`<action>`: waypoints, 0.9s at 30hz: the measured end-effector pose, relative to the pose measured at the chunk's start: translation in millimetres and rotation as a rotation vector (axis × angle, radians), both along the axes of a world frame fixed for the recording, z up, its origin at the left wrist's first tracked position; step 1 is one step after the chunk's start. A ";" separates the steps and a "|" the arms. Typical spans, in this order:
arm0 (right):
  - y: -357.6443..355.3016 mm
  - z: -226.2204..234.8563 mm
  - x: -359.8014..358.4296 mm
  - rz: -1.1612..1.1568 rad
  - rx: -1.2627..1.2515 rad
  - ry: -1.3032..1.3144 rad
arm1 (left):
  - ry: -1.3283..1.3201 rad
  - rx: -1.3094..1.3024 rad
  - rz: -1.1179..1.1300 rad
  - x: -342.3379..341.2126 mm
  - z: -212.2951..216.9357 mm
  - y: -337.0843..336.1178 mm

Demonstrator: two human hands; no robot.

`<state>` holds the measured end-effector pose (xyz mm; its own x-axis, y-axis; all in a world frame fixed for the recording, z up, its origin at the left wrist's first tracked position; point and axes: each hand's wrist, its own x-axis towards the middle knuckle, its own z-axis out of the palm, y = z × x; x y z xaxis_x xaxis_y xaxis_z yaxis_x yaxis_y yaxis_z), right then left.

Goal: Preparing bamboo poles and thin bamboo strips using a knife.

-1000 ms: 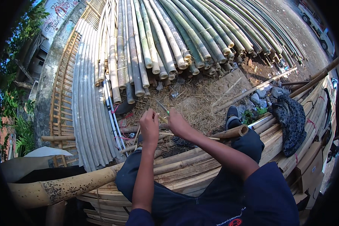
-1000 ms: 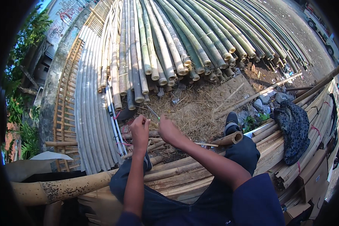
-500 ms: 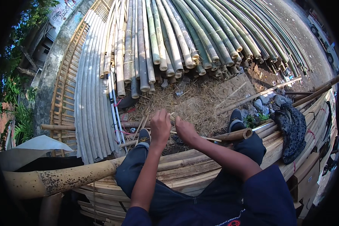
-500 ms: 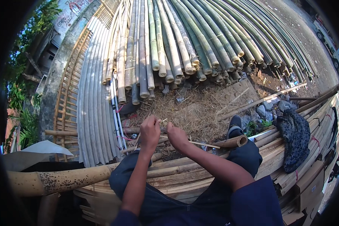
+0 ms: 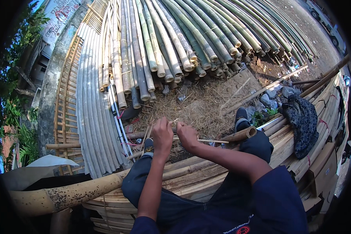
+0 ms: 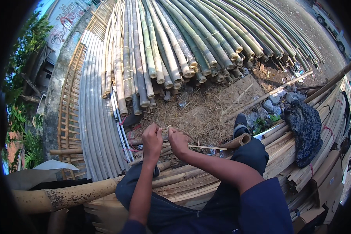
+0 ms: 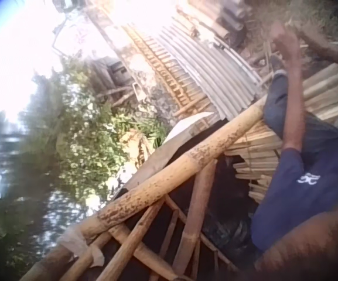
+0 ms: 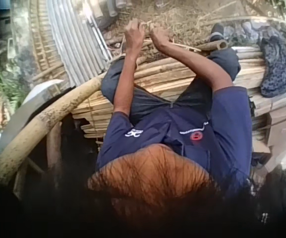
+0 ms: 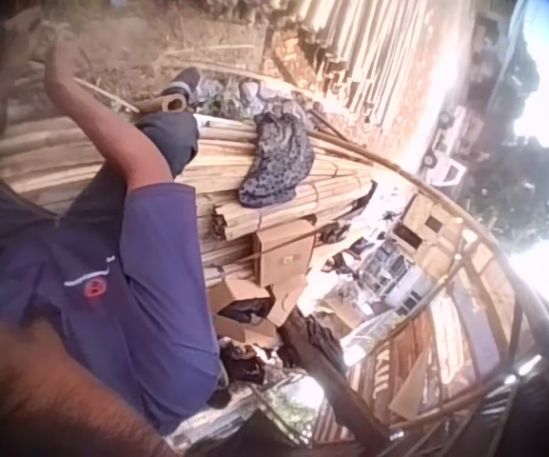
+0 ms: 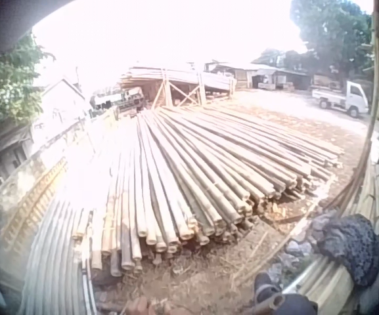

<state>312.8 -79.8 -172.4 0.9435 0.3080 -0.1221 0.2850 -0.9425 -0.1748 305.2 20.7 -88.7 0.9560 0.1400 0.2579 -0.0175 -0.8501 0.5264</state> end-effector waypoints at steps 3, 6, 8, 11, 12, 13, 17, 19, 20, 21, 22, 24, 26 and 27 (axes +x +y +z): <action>4.7 -13.4 -13.1 0.026 -0.175 -0.182 | -0.047 0.049 -0.044 -0.5 1.8 -7.0; 8.5 7.4 0.3 0.002 0.133 0.039 | -0.022 -0.059 0.103 7.8 12.3 5.4; -2.0 46.2 18.2 0.001 0.545 0.458 | 0.012 -0.103 0.141 7.9 17.6 12.0; -17.9 65.5 37.4 -0.052 0.622 0.472 | 0.013 -0.158 0.170 7.4 14.1 7.3; -17.5 67.1 42.7 -0.077 0.641 0.476 | -0.011 -0.134 0.145 8.1 14.0 6.1; -14.4 64.2 40.2 -0.068 0.639 0.478 | -0.034 -0.109 0.122 7.8 13.7 6.0; -13.3 3.7 9.0 0.045 0.470 0.366 | -0.009 -0.097 0.114 6.1 16.0 4.0; -9.4 -8.6 2.6 0.083 0.372 0.259 | -0.039 -0.062 0.091 2.1 9.5 5.8; -5.9 -14.4 3.7 0.089 0.329 0.218 | -0.071 -0.030 0.059 0.9 7.3 7.6; -5.1 -19.0 4.0 0.095 0.282 0.180 | -0.065 -0.029 0.064 1.8 7.6 9.7; -6.3 -31.6 6.0 0.090 0.224 0.031 | -0.046 -0.070 0.058 4.5 11.8 6.9; -0.8 -45.1 -1.4 0.042 0.019 -0.066 | -0.028 -0.108 0.048 5.9 15.8 0.5; -4.9 -48.9 -15.7 -0.002 -0.292 -0.304 | -0.065 -0.029 0.007 4.5 16.6 -8.0; -3.7 -47.2 -14.3 -0.015 -0.289 -0.305 | -0.067 -0.025 -0.005 4.3 16.7 -8.4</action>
<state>298.5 -83.5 -219.5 0.9541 0.2875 0.0842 0.2681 -0.9449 0.1880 309.6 12.3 -72.0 0.9374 0.1421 0.3181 -0.0581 -0.8365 0.5449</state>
